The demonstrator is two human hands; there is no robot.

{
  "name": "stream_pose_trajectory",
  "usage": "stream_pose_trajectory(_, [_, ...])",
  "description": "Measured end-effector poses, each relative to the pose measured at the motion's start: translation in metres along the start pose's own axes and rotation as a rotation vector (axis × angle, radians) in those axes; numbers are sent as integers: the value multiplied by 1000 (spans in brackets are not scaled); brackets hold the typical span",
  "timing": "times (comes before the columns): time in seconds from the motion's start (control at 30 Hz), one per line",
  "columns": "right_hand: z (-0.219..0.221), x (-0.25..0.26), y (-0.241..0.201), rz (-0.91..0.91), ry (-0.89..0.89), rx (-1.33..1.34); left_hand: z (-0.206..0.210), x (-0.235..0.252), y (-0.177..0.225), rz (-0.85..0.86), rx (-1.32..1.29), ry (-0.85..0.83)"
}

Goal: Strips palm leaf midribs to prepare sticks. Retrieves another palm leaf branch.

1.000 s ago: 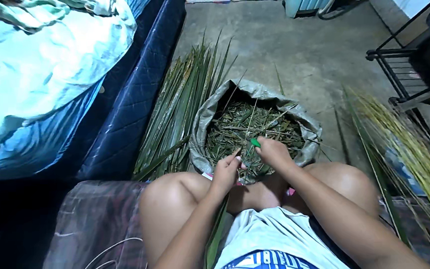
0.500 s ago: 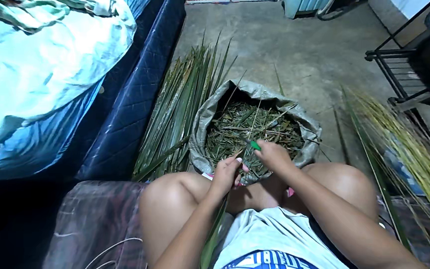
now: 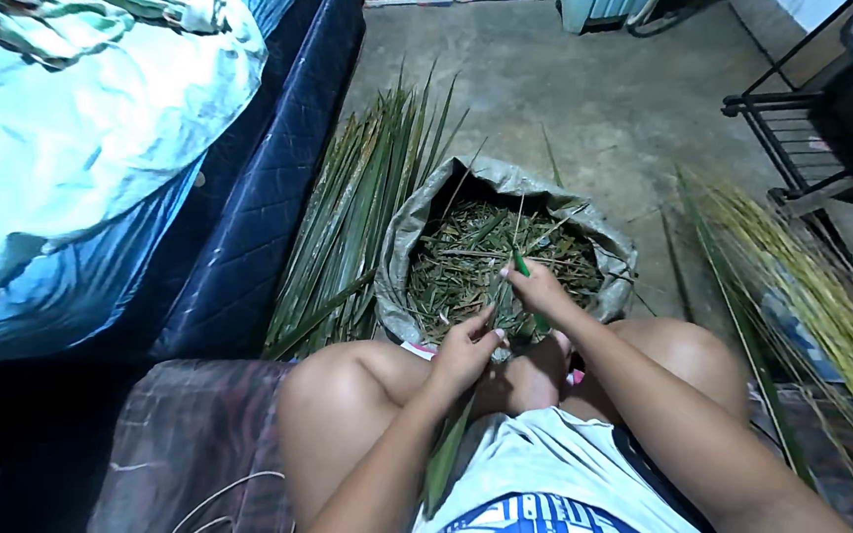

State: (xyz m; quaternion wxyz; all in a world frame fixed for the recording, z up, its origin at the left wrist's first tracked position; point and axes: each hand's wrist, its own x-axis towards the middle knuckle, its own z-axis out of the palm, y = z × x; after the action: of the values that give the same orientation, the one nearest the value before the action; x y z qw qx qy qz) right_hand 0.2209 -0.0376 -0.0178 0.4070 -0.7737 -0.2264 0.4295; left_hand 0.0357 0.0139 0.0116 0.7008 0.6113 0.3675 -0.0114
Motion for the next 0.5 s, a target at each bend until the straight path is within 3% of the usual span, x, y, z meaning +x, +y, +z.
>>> stream_pose_trajectory(0.1, [-12,15,7,-57,140,-87,3,3,-4,-3,141,28])
stream_pose_trajectory(0.17, [-12,13,8,-104,141,-161,1,7,-5,8,224,85])
stream_pose_trajectory(0.37, [20,-47,-13,-77,-300,-657,-10,11,-7,4,276,241])
stream_pose_trajectory(0.43, [30,-60,-23,-76,-320,-794,-10,10,-7,-9,317,269])
stream_pose_trajectory(0.5, [33,-59,-29,-95,-230,-927,-9,9,-7,16,347,272])
